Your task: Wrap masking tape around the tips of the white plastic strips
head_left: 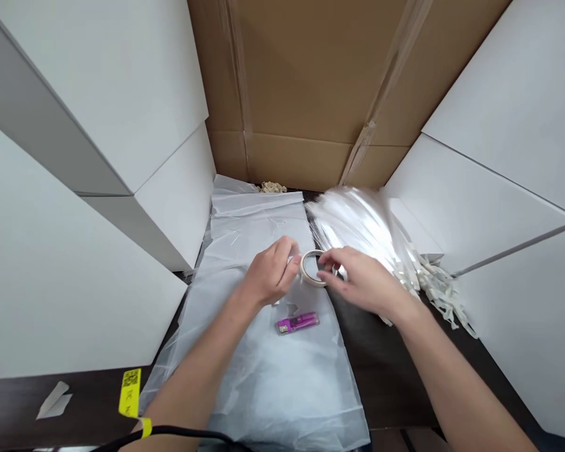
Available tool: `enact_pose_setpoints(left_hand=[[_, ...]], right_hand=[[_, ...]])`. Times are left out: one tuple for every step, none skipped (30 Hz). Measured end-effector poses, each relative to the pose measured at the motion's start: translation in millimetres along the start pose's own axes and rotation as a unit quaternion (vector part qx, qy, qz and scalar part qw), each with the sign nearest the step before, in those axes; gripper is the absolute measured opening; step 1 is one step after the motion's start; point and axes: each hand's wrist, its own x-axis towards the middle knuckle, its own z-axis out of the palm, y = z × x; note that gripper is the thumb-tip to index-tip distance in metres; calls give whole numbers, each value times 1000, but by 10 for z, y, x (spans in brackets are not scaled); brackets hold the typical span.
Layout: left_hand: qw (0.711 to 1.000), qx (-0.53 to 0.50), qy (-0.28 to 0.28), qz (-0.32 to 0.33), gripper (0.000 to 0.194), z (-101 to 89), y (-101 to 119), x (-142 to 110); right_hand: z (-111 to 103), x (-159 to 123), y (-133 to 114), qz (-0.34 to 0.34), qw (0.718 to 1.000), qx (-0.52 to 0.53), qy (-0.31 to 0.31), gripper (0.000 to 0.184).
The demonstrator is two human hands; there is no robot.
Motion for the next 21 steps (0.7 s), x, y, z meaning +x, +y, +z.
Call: enact_pose_setpoints(left_hand=[[1000,-4,5,4,19,13,-20,3],[1000,-7,9,9,17,33,-39,5],[1000,-11,9,15,15,56,-56,3],[1000,-16,7,19,12,78,-72,-2],[1000,-23,3,20,10,98,-85,-9],[999,-30,-3,20,8,114,-95,-17],[999,-37,-9,19,8,125,-105,-26],[999,-43,-14,18,9,133,-113,-34],[999,-46,-16,17,10,136,-121,-40],[999,-48,-15,15,12,137,-129,-45],[999,-51,-14,12,13,134,-135,-49],[998,-54,-13,10,13,127,-140,-50],[998,-58,-16,12,12,118,-143,-50],[998,-61,-19,18,10,107,-143,-47],[997,-65,-23,29,10,95,-140,-42],[997,-66,-27,41,10,83,-134,-34],[996,-64,-27,49,10,74,-127,-23],[997,-62,-23,51,11,70,-121,-10],[997,-60,-15,48,13,72,-116,4],[997,-59,-5,41,15,79,-114,18],[998,-58,5,34,16,93,-116,32]], right_hand=[[123,2,18,-31,999,-26,-12,19],[243,14,35,-53,997,-51,-21,17],[350,35,51,-69,995,-74,-27,15],[440,61,67,-77,992,-93,-26,14],[509,89,81,-80,991,-107,-20,13],[556,114,94,-82,990,-116,-13,14],[584,131,104,-87,989,-120,-5,15],[594,139,111,-92,989,-116,7,16],[591,137,114,-93,990,-102,24,16],[579,124,114,-82,993,-74,47,16],[561,103,111,-59,995,-30,76,15],[544,78,105,-27,993,28,109,14],[531,52,96,4,985,97,139,14],[526,27,86,27,972,169,163,15],[529,7,74,39,955,235,178,16],[542,-8,60,38,939,289,183,18],[564,-17,45,29,927,329,179,19],[592,-21,28,22,919,356,170,20],[624,-21,11,19,915,369,160,20],[658,-18,-7,20,916,371,151,20],[690,-13,-24,24,919,366,147,20]])
